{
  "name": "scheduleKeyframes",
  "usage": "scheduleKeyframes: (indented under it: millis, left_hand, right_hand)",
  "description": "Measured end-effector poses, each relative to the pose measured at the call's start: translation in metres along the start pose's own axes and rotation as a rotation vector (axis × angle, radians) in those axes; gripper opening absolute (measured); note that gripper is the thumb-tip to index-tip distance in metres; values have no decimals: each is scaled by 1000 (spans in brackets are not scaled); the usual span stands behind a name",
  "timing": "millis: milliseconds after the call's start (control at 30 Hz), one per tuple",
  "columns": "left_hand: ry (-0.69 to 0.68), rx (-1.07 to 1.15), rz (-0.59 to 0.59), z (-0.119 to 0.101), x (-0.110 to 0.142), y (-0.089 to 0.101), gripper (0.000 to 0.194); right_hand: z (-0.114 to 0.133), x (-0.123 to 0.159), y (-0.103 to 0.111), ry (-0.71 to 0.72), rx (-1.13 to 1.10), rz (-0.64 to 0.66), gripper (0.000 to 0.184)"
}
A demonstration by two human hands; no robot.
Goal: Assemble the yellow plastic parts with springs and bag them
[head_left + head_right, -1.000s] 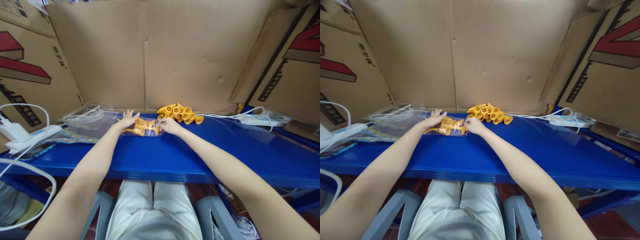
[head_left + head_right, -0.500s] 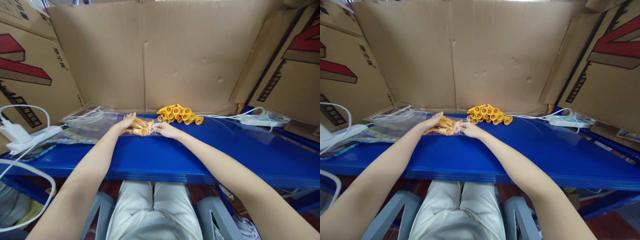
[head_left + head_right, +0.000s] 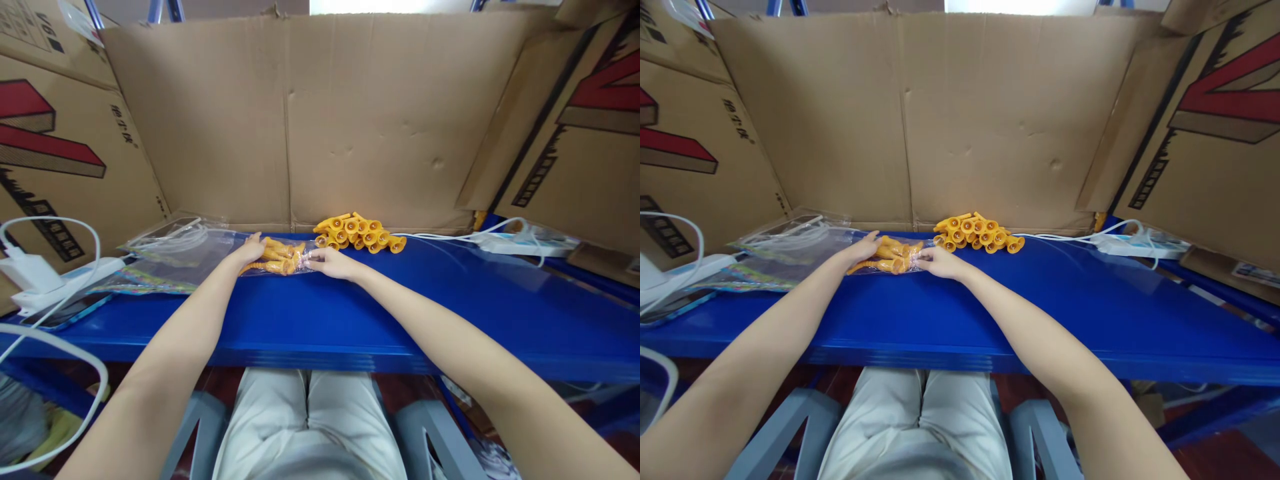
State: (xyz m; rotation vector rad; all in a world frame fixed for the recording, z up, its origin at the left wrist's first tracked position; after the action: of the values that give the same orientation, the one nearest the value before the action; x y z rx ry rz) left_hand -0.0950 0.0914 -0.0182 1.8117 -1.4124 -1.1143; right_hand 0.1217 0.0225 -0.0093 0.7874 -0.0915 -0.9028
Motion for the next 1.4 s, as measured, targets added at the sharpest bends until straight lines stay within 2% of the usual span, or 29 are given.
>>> scheduleKeyframes:
  millis: [100,200,233,367,433,467,500,567,633,733,833,1033,1133,1233,1400]
  left_hand:
    - [104,65,61,1,2,-3,62]
    - [92,99,46,-3,2,-2,61]
    - [88,102,39,-3,2,-2,61]
    - [88,95,40,-2,2,-3,61]
    - [99,90,57,-2,2,-3,61]
    - [103,88,68,-2,2,-3,61]
    - [105,88,75,-2,3,-3,61]
    - [106,86,78,-2,4,-2,61]
    - [103,86,73,-2,4,-2,60]
    - [81,95,80,-2,2,-2,60]
    - [74,122,76,-1,0,-4,58]
    - [82,196,64,2,-2,-5,57]
    - [81,193,73,1,-1,-5,57]
    - [74,200,70,1,-1,-5,56]
    - [55,203,84,2,-4,-7,58]
  right_hand:
    - [6,1,15,13,-4,-52,12]
    - [1,2,49,-45,-74,-232,9]
    - [-6,4,66,-81,-123,-338,10]
    - [-49,38,141,-268,-172,-964,23]
    - [-74,62,166,-386,-70,-1147,30]
    - [-85,73,175,-448,12,-1184,33]
    - [-95,83,182,-503,105,-1181,34]
    - [-118,99,187,-564,143,-1158,33]
    - [-136,109,187,-641,223,-1058,31]
    - [-157,114,184,-679,202,-980,26]
    - [-167,110,186,-671,172,-941,24]
    - [-176,109,189,-669,155,-913,39]
    - [-176,113,188,-700,217,-909,39]
    - [-171,112,191,-631,253,-978,38]
    - [-155,106,202,-337,307,-1125,41]
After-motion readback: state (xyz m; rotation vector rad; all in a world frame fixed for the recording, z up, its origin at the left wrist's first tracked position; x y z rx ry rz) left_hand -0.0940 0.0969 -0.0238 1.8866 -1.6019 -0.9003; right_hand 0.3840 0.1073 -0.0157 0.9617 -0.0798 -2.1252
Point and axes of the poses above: each hand's wrist, its own x-axis away from the middle knuckle, its own y-axis out of the back of the hand, z = x × y, the point moved 6 cm from there along -x, towards the middle knuckle, and after that the axes turned 2 degrees about z, right-handed, at the moved point
